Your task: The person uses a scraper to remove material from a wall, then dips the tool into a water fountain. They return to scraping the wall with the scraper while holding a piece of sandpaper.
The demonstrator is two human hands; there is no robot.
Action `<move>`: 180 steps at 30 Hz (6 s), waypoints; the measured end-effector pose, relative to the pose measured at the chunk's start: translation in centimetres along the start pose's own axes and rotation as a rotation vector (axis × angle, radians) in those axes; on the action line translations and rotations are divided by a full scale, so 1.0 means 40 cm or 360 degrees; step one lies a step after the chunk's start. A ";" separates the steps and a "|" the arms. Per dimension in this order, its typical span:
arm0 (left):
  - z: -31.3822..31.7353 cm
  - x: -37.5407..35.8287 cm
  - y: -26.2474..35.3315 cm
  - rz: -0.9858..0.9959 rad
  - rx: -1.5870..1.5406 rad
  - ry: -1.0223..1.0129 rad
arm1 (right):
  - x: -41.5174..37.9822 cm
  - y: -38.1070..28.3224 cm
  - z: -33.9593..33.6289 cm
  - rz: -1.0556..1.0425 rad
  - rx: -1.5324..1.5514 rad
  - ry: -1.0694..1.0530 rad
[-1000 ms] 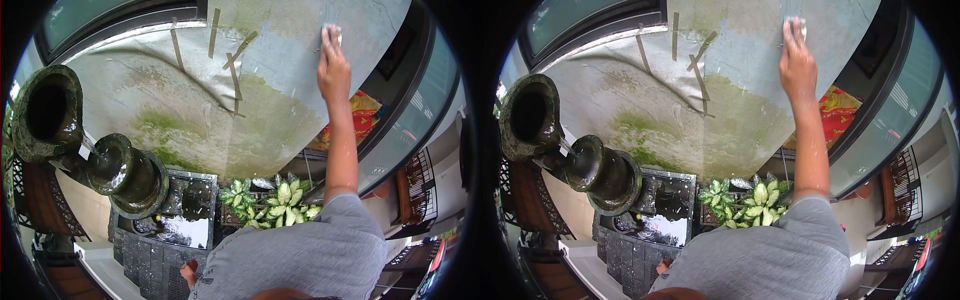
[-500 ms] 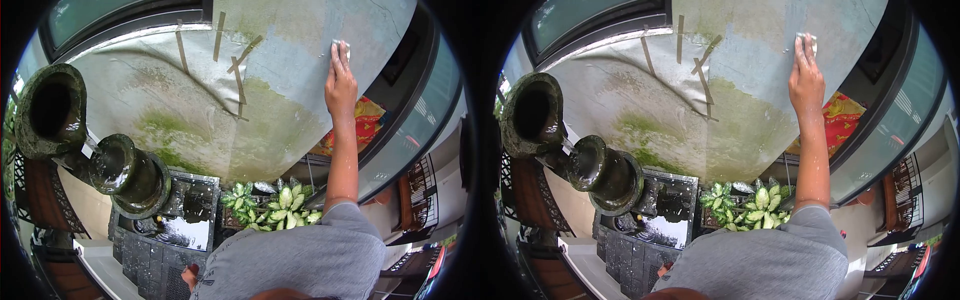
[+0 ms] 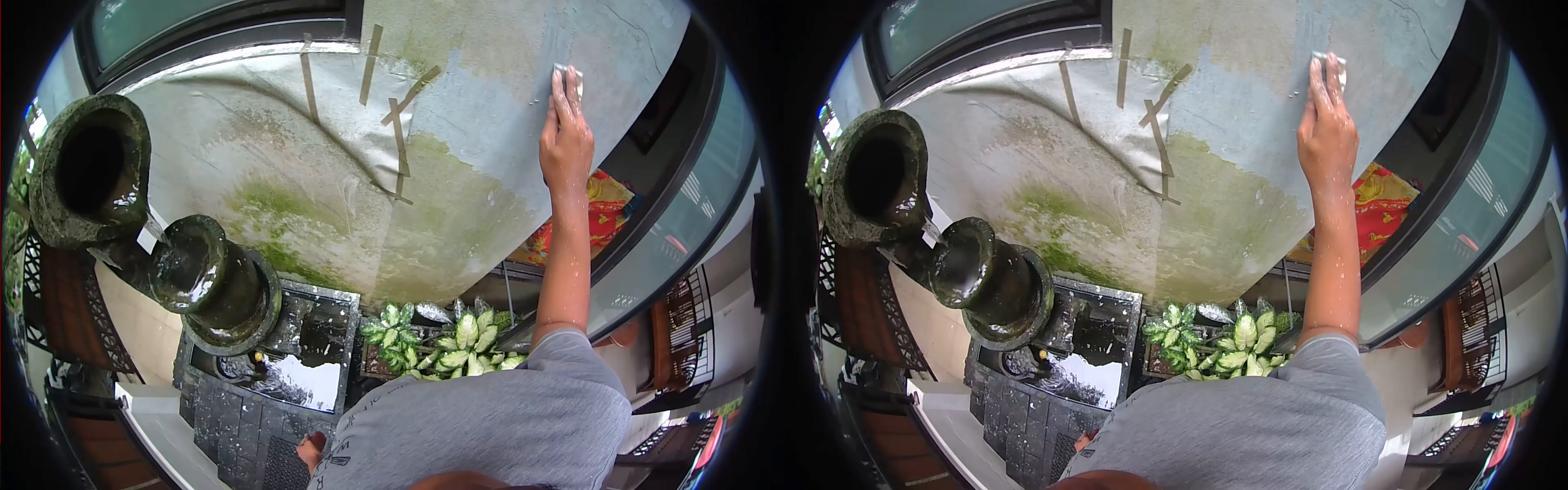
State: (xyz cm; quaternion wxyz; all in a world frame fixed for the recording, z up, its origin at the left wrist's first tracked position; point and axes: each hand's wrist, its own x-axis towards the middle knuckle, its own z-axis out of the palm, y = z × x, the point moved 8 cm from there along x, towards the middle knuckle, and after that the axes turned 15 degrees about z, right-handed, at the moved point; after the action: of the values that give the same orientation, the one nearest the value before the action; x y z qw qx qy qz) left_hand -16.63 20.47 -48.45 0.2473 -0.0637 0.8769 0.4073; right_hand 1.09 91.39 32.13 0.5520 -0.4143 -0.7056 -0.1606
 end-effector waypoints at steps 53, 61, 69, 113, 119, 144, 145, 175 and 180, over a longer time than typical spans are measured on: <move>-0.048 -0.059 0.065 -0.0274 0.0330 0.0220 | 0.226 -0.137 -0.045 -0.0321 0.0013 0.0196; -0.012 0.015 -0.021 -0.0140 0.0162 0.0126 | 0.170 -0.091 -0.012 -0.0191 0.0056 0.0147; -0.038 -0.083 0.035 -0.0114 0.0723 0.0121 | 0.141 -0.103 -0.022 -0.0239 0.0118 0.0147; -0.090 -0.069 0.055 0.0368 0.0191 0.0147 | -0.210 0.043 0.073 0.0148 0.0003 -0.0254; -0.047 -0.044 -0.084 -0.0085 -0.0081 0.0141 | 0.002 -0.067 0.044 -0.0060 0.0037 -0.0046; -0.140 -0.085 0.057 0.0018 0.0142 0.0429 | -0.032 -0.052 0.046 0.0046 0.0014 -0.0119; -0.137 -0.095 0.053 0.0015 0.0114 0.0439 | -0.085 -0.037 0.050 0.0103 0.0025 -0.0181; -0.059 0.014 -0.083 -0.0055 -0.0326 0.0074 | 0.151 -0.146 0.012 -0.0169 0.0062 0.0130; -0.079 0.045 -0.001 0.0196 -0.0136 0.0082 | 0.163 -0.153 -0.028 -0.0214 0.0131 0.0017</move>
State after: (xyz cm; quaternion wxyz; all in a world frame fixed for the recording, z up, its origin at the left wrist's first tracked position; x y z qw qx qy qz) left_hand -19.37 18.25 -47.62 0.1961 -0.0307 0.8670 0.4571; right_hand -3.17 89.56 39.87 0.5605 -0.3420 -0.7348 -0.1703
